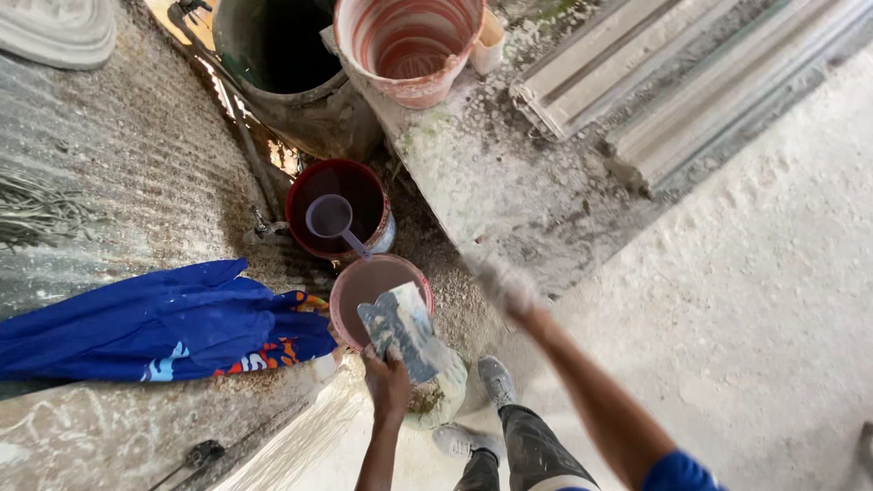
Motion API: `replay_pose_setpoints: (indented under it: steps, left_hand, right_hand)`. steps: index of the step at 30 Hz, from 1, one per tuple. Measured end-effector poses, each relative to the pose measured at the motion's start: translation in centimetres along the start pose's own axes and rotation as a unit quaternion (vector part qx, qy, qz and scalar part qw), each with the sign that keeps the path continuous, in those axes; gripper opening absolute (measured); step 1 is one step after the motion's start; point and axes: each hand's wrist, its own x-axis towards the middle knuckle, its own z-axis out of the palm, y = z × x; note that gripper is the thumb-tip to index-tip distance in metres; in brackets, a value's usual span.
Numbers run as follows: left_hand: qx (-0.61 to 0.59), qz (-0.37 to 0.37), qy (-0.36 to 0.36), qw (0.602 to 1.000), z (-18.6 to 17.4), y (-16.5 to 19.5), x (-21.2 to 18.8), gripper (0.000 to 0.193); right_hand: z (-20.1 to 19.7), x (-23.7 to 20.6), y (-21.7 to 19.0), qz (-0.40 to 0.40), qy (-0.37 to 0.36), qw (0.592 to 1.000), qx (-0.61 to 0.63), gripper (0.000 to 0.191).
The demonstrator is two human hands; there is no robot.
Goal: The person applies white plaster to grooved molding strips on a workbench, spreading the compound with a sponge trowel along the profiles and smoothing it by hand. They then rinse the sponge in a bucket of water, wring out a blue cloth, and wipe the work surface.
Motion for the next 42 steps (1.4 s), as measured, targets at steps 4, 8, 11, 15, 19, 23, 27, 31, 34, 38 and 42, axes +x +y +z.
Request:
replay_pose_setpoints:
  steps: [4,8,11,15,19,23,27,31,34,38,42]
  left_hand:
    - [-0.009,0.016,0.057,0.998,-0.4,-3.9,4.4,0.042]
    - [-0.001,0.070,0.108,0.992,1.9,-13.4,13.9,0.049]
    - [0.007,0.004,0.115,0.993,5.0,-21.4,22.2,0.063]
    - [-0.120,-0.010,0.097,0.988,9.1,-29.2,30.7,0.044]
    - [-0.245,-0.001,0.056,0.968,11.3,-32.5,34.6,0.039]
    - [-0.345,0.014,0.052,0.937,12.0,-33.4,35.7,0.046]
    - [-0.353,0.079,0.071,0.930,11.6,-34.2,36.6,0.059]
    - [-0.451,0.142,-0.002,0.881,11.0,-35.0,37.7,0.043]
    - [-0.456,0.106,0.009,0.884,10.8,-34.8,38.2,0.032]
    - [-0.405,0.195,0.045,0.892,11.2,-34.9,38.9,0.039]
    - [-0.423,0.208,0.029,0.882,11.5,-35.3,38.8,0.044]
  right_hand:
    - [-13.5,3.2,-4.4,-0.093,0.317,0.738,-0.588,0.053]
    - [-22.4,7.4,-13.7,-0.077,0.451,0.258,-0.851,0.044]
    - [-25.7,10.4,-23.1,-0.086,0.454,0.210,-0.861,0.039]
    - [-28.3,13.0,-33.8,-0.050,0.456,0.204,-0.865,0.034]
    - [-28.9,14.1,-40.6,-0.004,0.446,0.198,-0.873,0.034]
    - [-29.0,14.4,-43.8,0.003,0.422,0.130,-0.897,0.035]
    - [-29.0,16.2,-45.5,-0.012,0.384,0.085,-0.919,0.034]
    - [-28.5,18.1,-46.3,-0.080,0.330,-0.004,-0.941,0.034]
    - [-27.9,17.7,-46.5,-0.103,0.321,-0.038,-0.941,0.034]
    - [-27.8,16.7,-46.3,-0.020,0.297,-0.024,-0.954,0.033]
    - [-28.1,17.3,-47.6,0.017,0.260,-0.031,-0.965,0.033]
